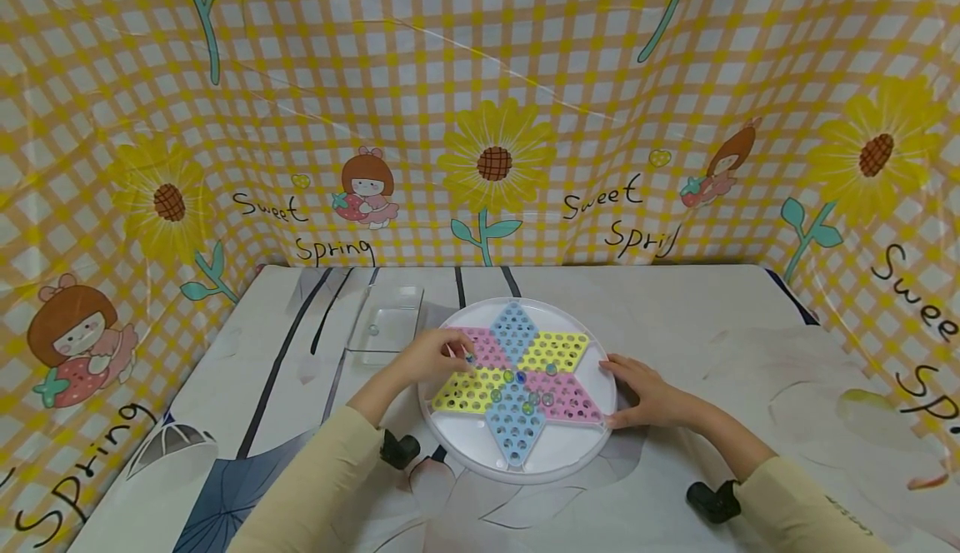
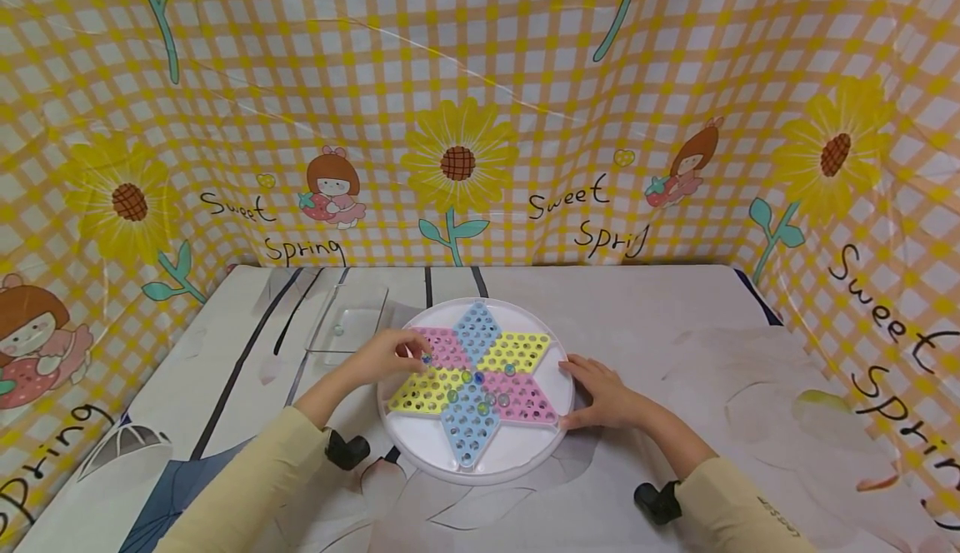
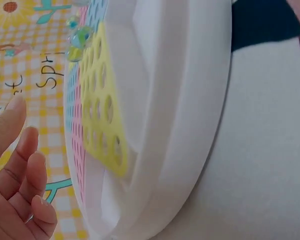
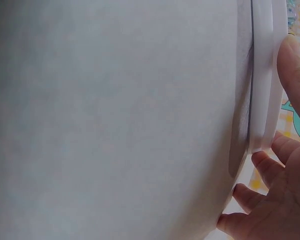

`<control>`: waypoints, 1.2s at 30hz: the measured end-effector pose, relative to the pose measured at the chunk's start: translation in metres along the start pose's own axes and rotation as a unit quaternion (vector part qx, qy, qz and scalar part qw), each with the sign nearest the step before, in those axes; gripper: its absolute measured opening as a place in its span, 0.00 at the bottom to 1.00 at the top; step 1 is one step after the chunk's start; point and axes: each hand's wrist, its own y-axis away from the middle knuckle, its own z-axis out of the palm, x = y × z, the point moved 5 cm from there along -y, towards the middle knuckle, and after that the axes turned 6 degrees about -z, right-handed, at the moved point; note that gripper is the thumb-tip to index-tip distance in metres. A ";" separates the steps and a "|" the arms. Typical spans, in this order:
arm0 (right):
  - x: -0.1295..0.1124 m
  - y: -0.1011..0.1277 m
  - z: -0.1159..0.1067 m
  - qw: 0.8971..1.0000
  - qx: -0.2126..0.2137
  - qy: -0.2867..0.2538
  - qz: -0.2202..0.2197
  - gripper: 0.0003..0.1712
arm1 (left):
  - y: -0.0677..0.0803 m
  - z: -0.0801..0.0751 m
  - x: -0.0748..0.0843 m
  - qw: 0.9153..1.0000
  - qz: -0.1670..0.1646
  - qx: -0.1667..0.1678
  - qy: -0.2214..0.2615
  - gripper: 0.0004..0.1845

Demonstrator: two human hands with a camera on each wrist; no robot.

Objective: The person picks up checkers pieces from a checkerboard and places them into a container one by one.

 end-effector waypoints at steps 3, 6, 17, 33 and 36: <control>0.000 0.000 0.000 1.000 0.001 0.002 -0.002 0.51 | 0.001 -0.004 -0.001 1.000 0.005 0.002 0.001 0.07; 0.000 0.000 0.000 1.000 0.002 0.002 -0.003 0.51 | 0.002 -0.009 -0.001 1.000 0.011 0.004 0.001 0.08; 0.004 -0.001 0.001 1.000 -0.001 -0.001 0.006 0.52 | 0.006 -0.026 -0.003 1.000 0.003 0.017 0.022 0.10; 0.002 0.000 0.001 1.000 -0.003 -0.005 0.009 0.52 | 0.009 -0.054 -0.005 0.998 -0.005 0.051 0.030 0.09; 0.001 0.000 0.001 1.000 -0.002 -0.003 0.007 0.52 | 0.010 -0.059 -0.006 0.998 -0.008 0.057 0.023 0.10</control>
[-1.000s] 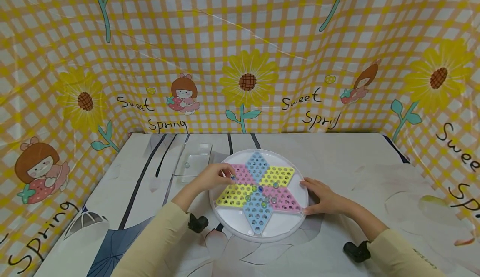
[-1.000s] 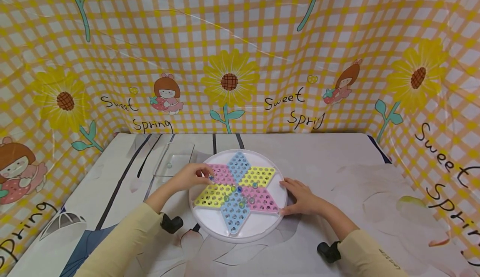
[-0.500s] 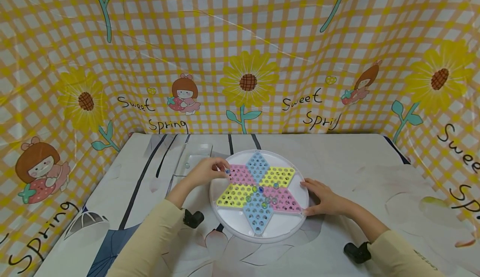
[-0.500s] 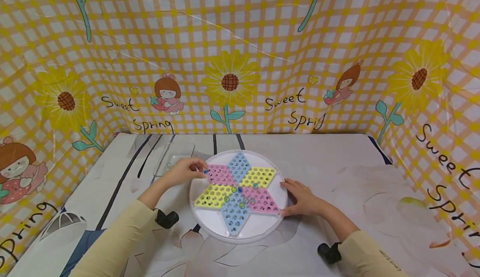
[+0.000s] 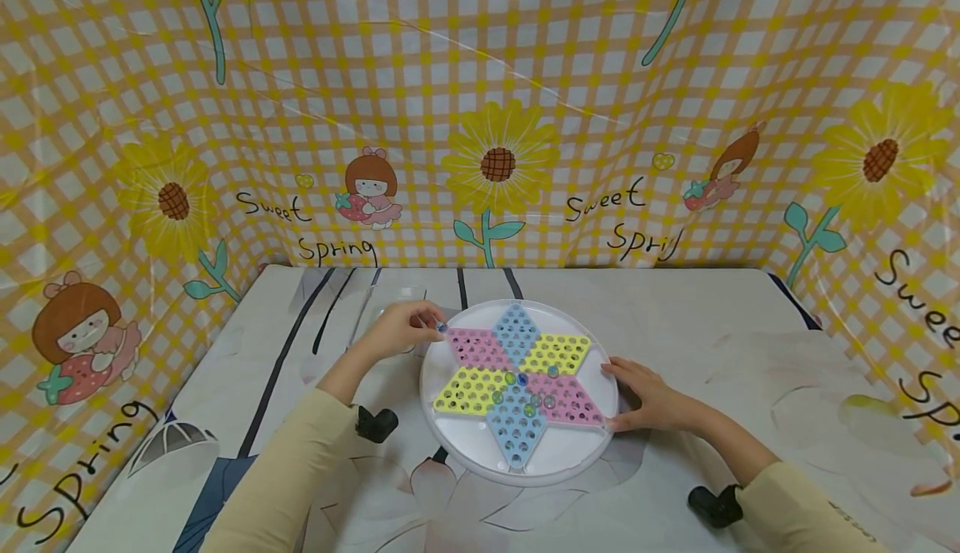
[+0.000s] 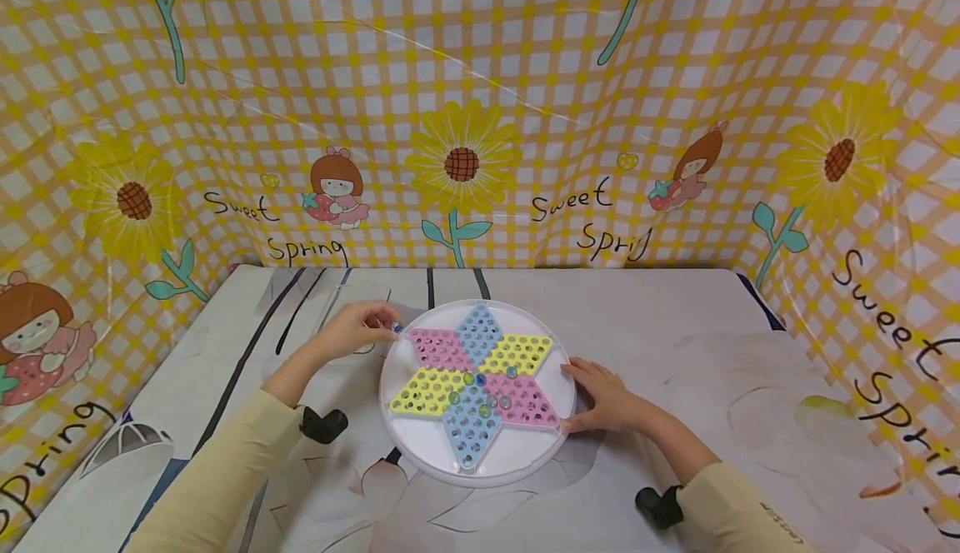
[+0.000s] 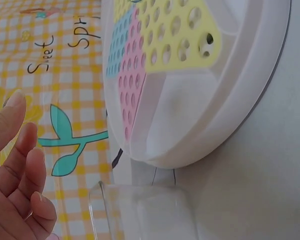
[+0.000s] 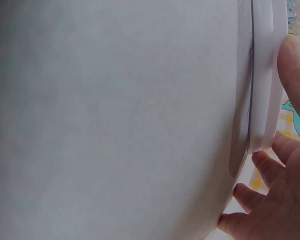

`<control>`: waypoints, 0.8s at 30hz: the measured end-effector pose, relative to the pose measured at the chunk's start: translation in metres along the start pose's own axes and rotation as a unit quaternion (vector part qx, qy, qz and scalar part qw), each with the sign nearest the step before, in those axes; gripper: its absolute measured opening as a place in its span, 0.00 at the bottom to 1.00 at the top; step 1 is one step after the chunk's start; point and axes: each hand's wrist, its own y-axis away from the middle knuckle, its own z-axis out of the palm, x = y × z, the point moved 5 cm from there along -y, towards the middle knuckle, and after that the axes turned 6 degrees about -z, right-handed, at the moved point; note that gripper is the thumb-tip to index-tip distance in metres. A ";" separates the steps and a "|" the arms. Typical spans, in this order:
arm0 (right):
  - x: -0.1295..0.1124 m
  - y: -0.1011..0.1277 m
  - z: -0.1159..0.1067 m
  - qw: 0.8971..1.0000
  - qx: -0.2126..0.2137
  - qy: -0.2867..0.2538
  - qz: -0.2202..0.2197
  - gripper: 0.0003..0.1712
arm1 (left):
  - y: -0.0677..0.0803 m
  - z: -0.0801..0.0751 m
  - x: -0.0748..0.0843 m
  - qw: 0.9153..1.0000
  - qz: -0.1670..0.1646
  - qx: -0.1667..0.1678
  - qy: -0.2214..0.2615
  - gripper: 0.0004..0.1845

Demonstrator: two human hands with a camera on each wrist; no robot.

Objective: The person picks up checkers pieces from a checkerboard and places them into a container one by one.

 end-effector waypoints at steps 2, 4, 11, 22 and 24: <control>0.000 0.000 0.000 1.000 0.001 0.001 -0.002 0.52 | 0.000 -0.003 -0.001 1.000 0.000 0.004 -0.004 0.10; 0.000 0.000 0.000 1.000 0.001 0.001 -0.002 0.52 | 0.001 -0.006 -0.002 1.000 0.000 0.005 -0.002 0.10; 0.000 0.001 0.000 1.000 -0.001 -0.002 0.001 0.52 | 0.001 -0.018 -0.007 1.000 0.002 0.010 0.007 0.11; -0.002 0.002 -0.001 1.000 0.000 0.000 0.004 0.52 | 0.006 -0.036 -0.019 1.000 -0.006 0.029 0.010 0.11; -0.003 0.002 -0.001 1.000 0.002 0.001 0.003 0.51 | 0.007 -0.040 -0.023 0.999 -0.013 0.032 0.012 0.11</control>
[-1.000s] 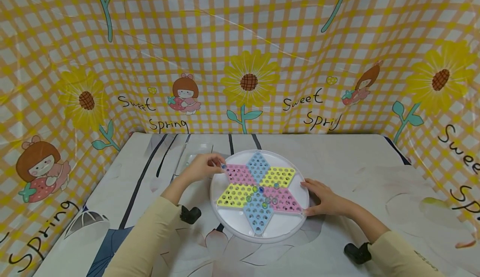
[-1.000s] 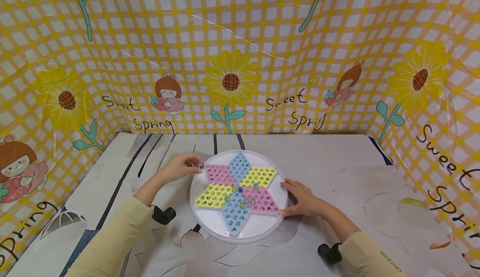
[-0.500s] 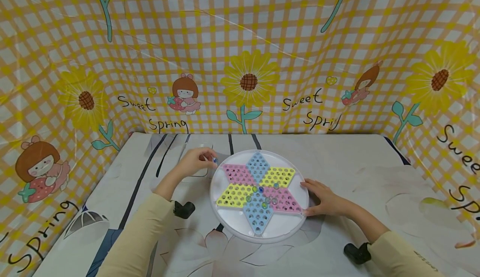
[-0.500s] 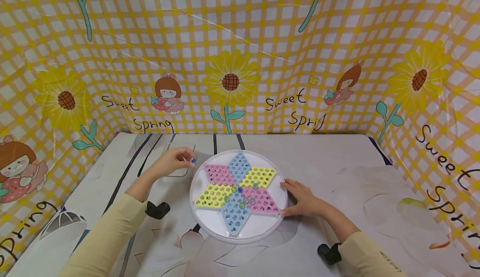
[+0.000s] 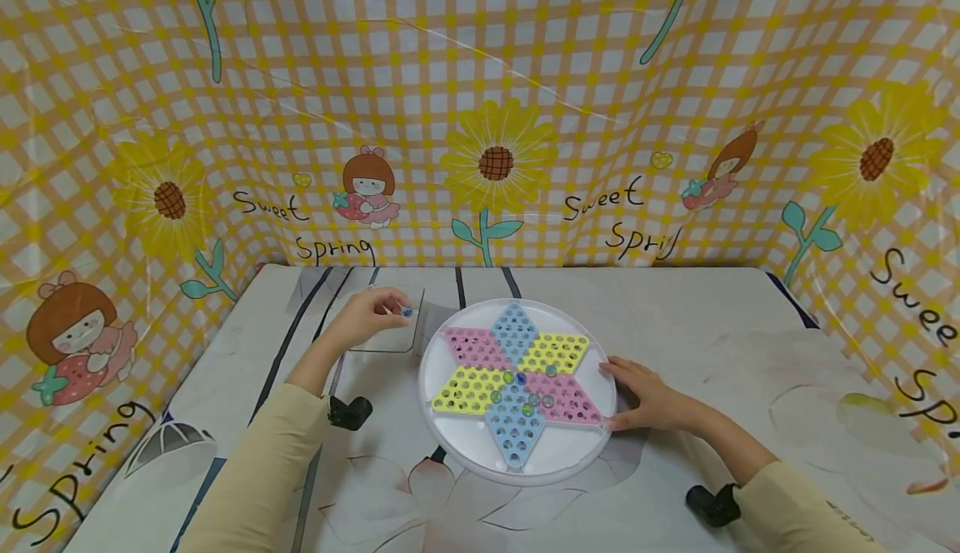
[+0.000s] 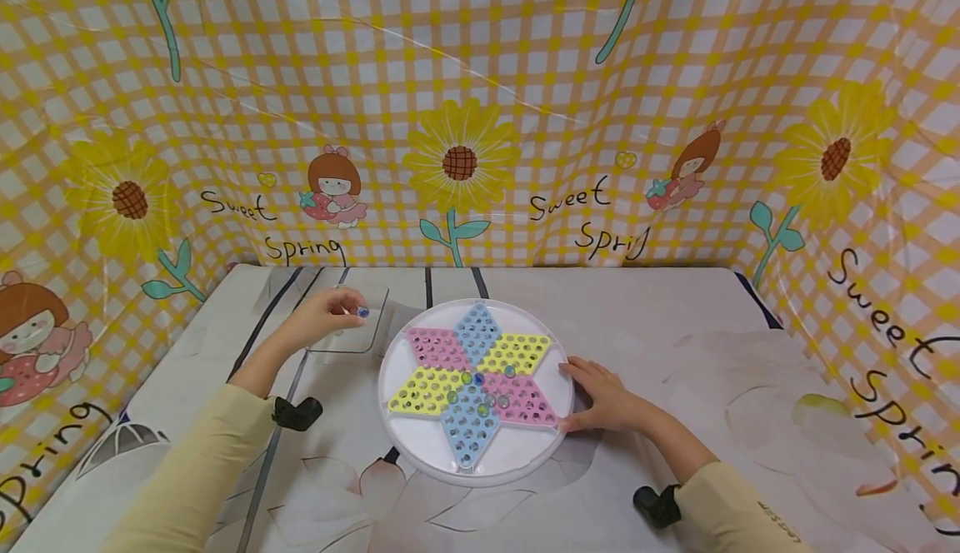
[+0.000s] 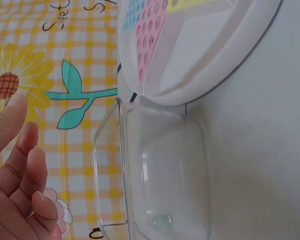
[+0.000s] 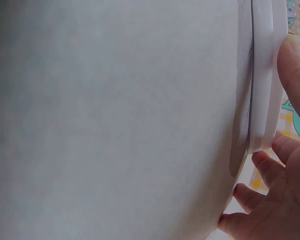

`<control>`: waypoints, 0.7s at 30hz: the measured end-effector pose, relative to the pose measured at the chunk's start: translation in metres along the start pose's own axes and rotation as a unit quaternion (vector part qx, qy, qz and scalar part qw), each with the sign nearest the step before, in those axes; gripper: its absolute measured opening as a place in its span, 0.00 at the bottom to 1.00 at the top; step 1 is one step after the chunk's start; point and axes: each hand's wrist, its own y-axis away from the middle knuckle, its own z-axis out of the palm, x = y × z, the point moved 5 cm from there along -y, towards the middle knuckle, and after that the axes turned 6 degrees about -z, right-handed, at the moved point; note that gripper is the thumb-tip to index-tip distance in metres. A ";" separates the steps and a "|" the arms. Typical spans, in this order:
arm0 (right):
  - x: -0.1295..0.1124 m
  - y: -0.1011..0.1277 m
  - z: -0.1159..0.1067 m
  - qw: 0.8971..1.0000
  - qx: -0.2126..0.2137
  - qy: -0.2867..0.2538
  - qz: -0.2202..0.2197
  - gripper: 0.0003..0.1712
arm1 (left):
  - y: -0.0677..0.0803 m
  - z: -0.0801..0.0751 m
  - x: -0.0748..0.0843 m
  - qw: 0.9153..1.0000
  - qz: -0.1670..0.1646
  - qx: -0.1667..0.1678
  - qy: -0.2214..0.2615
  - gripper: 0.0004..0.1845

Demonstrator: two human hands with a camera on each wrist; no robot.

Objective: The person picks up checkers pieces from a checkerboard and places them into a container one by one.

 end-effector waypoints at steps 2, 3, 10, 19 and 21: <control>0.000 0.000 0.000 1.000 0.002 0.000 0.000 0.51 | 0.000 -0.003 -0.003 1.000 -0.003 0.000 0.000 0.12; 0.000 0.000 0.000 1.000 0.002 0.000 0.000 0.51 | 0.000 -0.005 -0.005 1.000 -0.006 -0.001 0.000 0.12; 0.001 0.000 0.001 1.000 0.004 -0.001 -0.004 0.51 | 0.001 -0.015 -0.015 1.000 -0.023 -0.006 0.004 0.12; 0.003 0.000 0.001 1.000 0.008 0.006 -0.015 0.51 | 0.007 -0.025 -0.023 0.999 -0.037 0.003 0.023 0.13; 0.003 0.000 0.001 1.000 0.007 0.007 -0.014 0.51 | 0.008 -0.025 -0.026 0.999 -0.043 0.004 0.018 0.13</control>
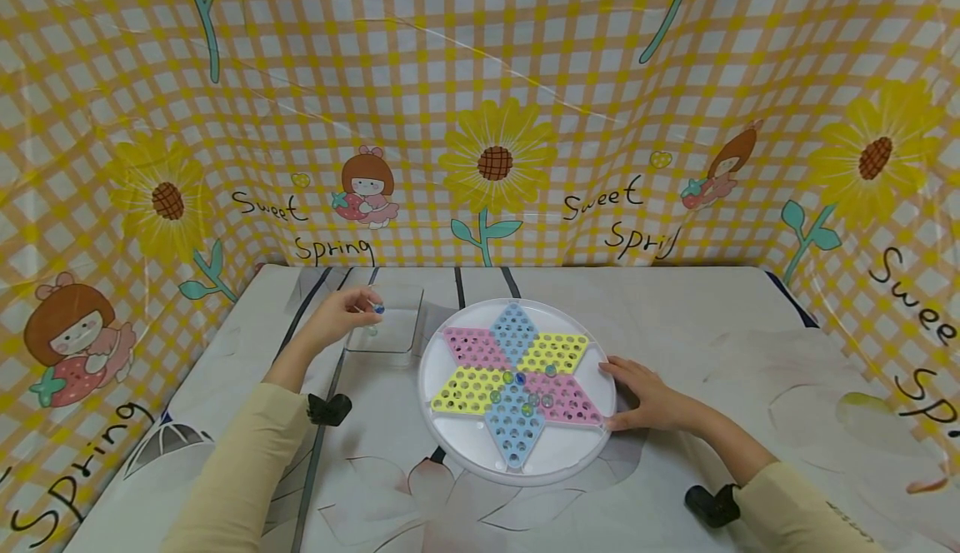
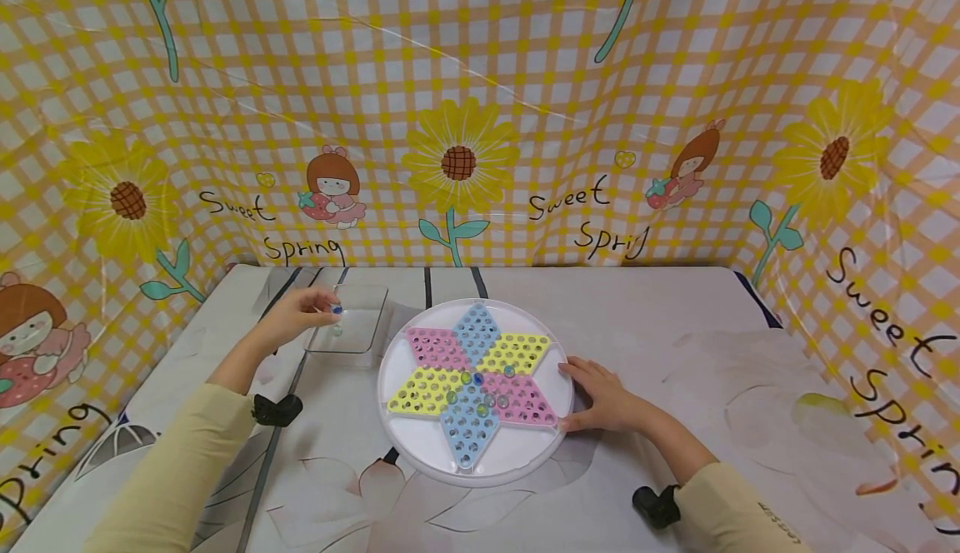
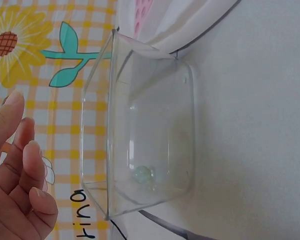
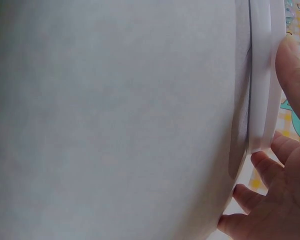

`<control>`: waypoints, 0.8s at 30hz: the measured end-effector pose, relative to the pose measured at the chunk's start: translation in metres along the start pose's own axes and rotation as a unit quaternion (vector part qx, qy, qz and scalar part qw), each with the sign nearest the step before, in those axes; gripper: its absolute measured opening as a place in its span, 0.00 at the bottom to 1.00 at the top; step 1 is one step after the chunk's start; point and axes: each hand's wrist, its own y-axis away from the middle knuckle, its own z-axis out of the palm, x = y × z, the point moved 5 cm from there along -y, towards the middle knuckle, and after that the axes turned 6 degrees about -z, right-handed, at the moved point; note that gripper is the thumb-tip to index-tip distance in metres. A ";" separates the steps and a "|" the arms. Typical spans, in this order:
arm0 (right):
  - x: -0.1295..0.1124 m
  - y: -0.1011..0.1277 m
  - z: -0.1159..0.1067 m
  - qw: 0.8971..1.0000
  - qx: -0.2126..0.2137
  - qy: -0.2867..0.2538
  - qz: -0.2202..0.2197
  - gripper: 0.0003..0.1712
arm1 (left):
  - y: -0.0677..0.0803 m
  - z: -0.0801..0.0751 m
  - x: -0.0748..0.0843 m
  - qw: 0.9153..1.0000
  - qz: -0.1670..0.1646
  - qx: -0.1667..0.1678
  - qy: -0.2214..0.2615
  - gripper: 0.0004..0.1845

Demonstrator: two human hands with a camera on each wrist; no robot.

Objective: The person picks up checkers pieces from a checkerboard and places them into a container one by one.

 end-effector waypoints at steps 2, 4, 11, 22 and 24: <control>0.000 0.000 0.000 1.000 -0.001 0.000 0.002 0.51 | 0.001 -0.001 -0.002 1.000 -0.002 -0.002 -0.003 0.13; 0.000 0.000 0.000 1.000 -0.001 0.000 0.004 0.51 | 0.001 -0.001 -0.003 1.000 -0.006 -0.003 -0.004 0.13; -0.001 0.000 0.000 1.000 -0.002 -0.007 0.008 0.51 | -0.002 -0.002 -0.011 1.000 -0.015 0.001 -0.007 0.13; -0.002 0.001 0.000 1.000 0.000 -0.005 0.011 0.51 | -0.001 -0.003 -0.022 0.999 -0.034 0.013 -0.004 0.15; -0.002 0.001 0.000 1.000 0.000 -0.004 0.010 0.51 | -0.002 -0.003 -0.024 0.999 -0.036 0.015 -0.004 0.15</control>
